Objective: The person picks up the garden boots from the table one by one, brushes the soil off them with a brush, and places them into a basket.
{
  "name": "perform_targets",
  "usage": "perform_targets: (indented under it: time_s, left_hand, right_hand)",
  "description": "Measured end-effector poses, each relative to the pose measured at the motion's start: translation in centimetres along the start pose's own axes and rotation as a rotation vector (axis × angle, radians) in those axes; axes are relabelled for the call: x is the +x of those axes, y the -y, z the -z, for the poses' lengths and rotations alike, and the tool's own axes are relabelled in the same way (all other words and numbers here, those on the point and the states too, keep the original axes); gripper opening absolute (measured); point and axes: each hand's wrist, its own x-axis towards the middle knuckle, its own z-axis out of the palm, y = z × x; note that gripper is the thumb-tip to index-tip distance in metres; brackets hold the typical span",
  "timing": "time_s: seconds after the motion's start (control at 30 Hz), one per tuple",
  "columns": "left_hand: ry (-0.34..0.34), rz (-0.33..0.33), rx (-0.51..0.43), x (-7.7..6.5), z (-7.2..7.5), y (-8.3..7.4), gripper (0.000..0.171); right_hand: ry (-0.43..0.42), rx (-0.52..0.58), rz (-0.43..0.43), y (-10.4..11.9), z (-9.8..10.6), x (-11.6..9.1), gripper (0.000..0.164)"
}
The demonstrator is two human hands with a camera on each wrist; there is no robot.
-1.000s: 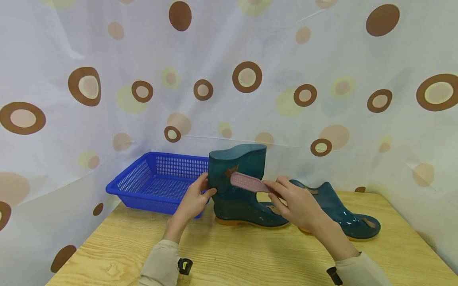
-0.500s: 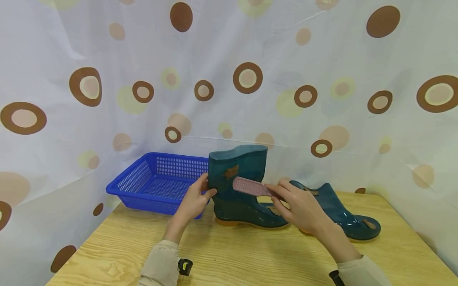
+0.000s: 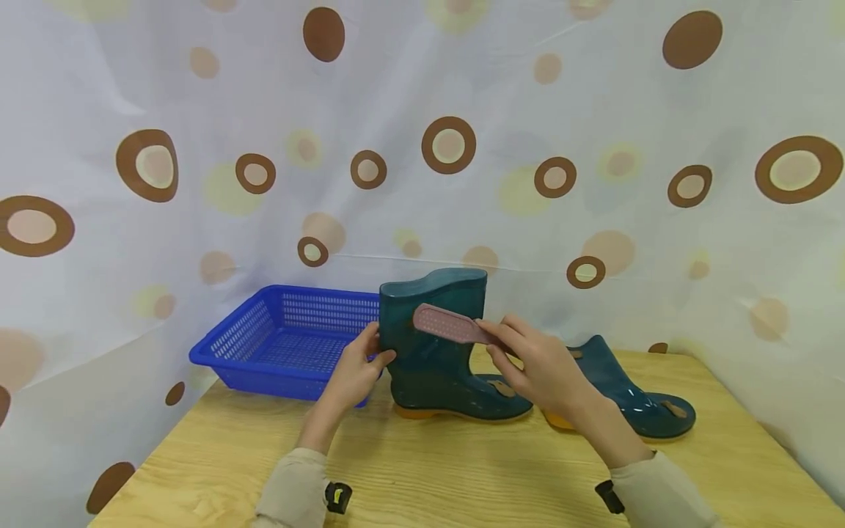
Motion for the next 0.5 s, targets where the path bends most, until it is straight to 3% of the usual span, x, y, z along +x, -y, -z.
perform_targets:
  time_s: [0.13, 0.33, 0.5]
  left_hand:
    - [0.007, -0.005, -0.006, 0.2, -0.2, 0.1, 0.045]
    - [0.003, 0.007, 0.004, -0.1, 0.1, 0.1, 0.047]
    - [0.011, -0.008, 0.017, -0.1, 0.3, 0.2, 0.047]
  right_hand:
    - [-0.026, 0.04, -0.005, 0.4, 0.5, 0.7, 0.038]
    - [-0.03, -0.008, 0.002, 0.2, 0.2, 1.7, 0.05]
    - [0.02, -0.035, -0.023, 0.1, 0.0, 1.7, 0.032]
